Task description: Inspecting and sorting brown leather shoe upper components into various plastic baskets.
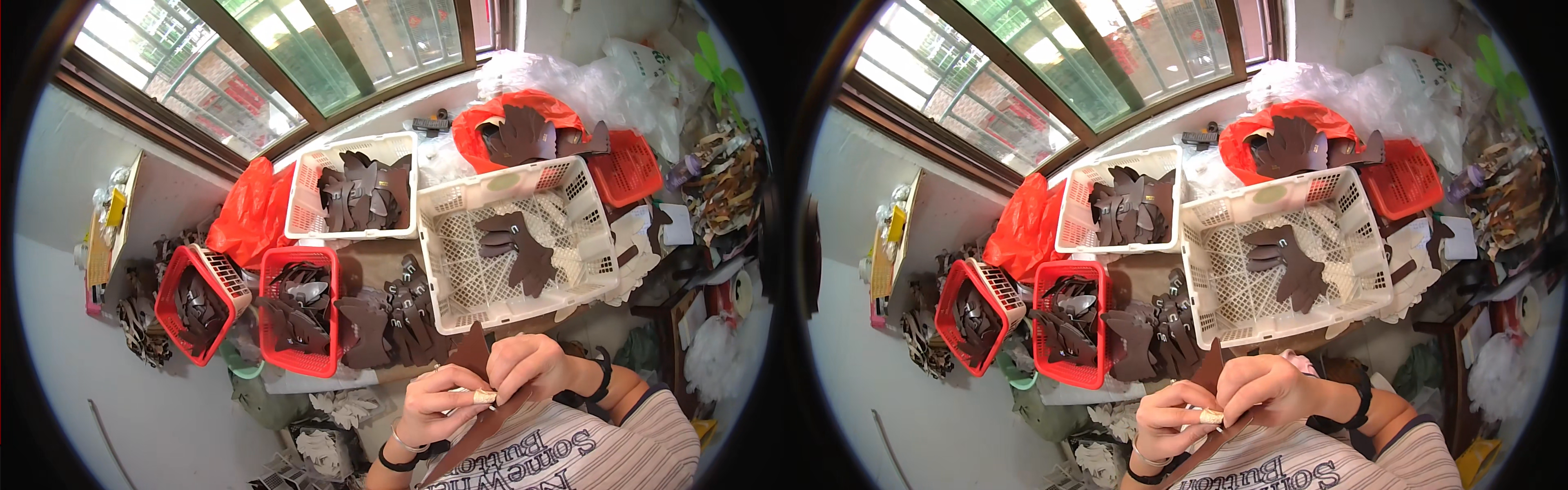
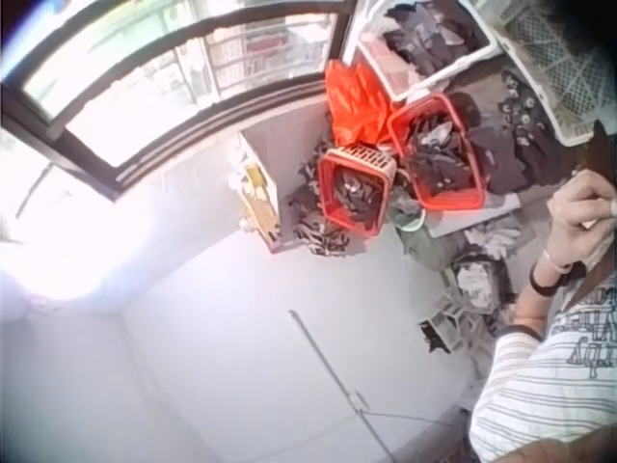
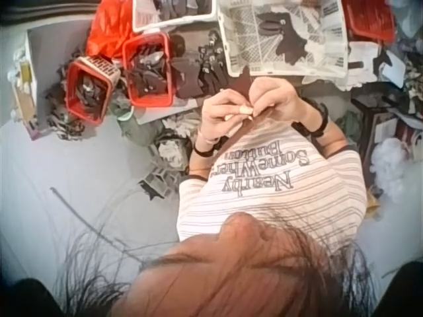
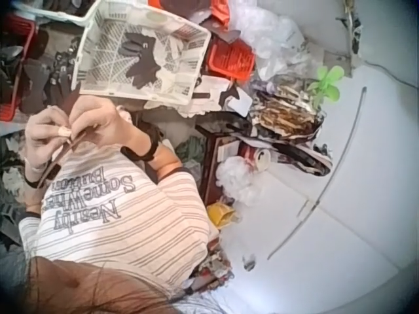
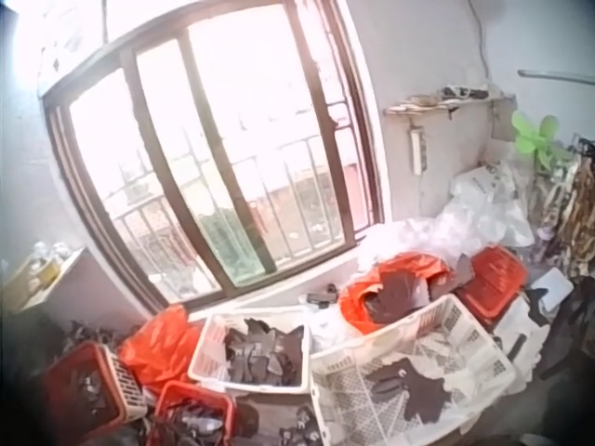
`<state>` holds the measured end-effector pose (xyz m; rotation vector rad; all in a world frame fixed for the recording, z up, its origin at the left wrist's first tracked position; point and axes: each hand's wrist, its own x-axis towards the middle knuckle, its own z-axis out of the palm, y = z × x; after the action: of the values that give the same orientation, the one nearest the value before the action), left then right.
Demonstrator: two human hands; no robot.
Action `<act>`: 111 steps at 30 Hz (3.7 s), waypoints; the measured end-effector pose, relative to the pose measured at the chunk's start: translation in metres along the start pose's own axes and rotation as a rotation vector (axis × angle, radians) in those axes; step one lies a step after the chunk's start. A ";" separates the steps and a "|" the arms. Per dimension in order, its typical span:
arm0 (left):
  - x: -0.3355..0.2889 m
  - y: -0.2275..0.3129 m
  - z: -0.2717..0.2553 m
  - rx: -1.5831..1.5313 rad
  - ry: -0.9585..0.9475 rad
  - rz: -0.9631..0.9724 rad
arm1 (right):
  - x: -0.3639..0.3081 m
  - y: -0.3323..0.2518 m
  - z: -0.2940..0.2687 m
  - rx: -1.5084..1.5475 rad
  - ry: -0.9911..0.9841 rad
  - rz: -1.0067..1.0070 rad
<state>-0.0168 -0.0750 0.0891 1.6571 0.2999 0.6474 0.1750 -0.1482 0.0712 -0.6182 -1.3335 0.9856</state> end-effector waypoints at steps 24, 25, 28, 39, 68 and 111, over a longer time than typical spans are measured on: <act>0.006 -0.037 0.017 -0.060 0.495 -0.410 | 0.021 0.040 0.000 -0.581 0.198 0.372; 0.006 -0.044 0.016 -0.075 0.488 -0.418 | 0.020 0.043 -0.004 -0.534 0.206 0.435; 0.009 -0.050 0.015 -0.151 0.489 -0.431 | 0.020 0.040 -0.005 -0.503 0.225 0.492; 0.009 -0.072 0.014 0.031 0.445 -0.639 | -0.003 0.051 -0.005 -0.618 0.280 0.431; 0.038 0.024 0.007 0.274 0.111 -0.159 | -0.022 -0.002 -0.025 -0.760 0.173 -0.330; -0.014 -0.025 0.002 0.030 0.186 -0.282 | -0.013 0.021 -0.002 -1.023 -0.083 -0.174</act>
<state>-0.0233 -0.0789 0.0618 1.5481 0.6678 0.5853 0.1723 -0.1485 0.0466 -1.1939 -1.9060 0.1168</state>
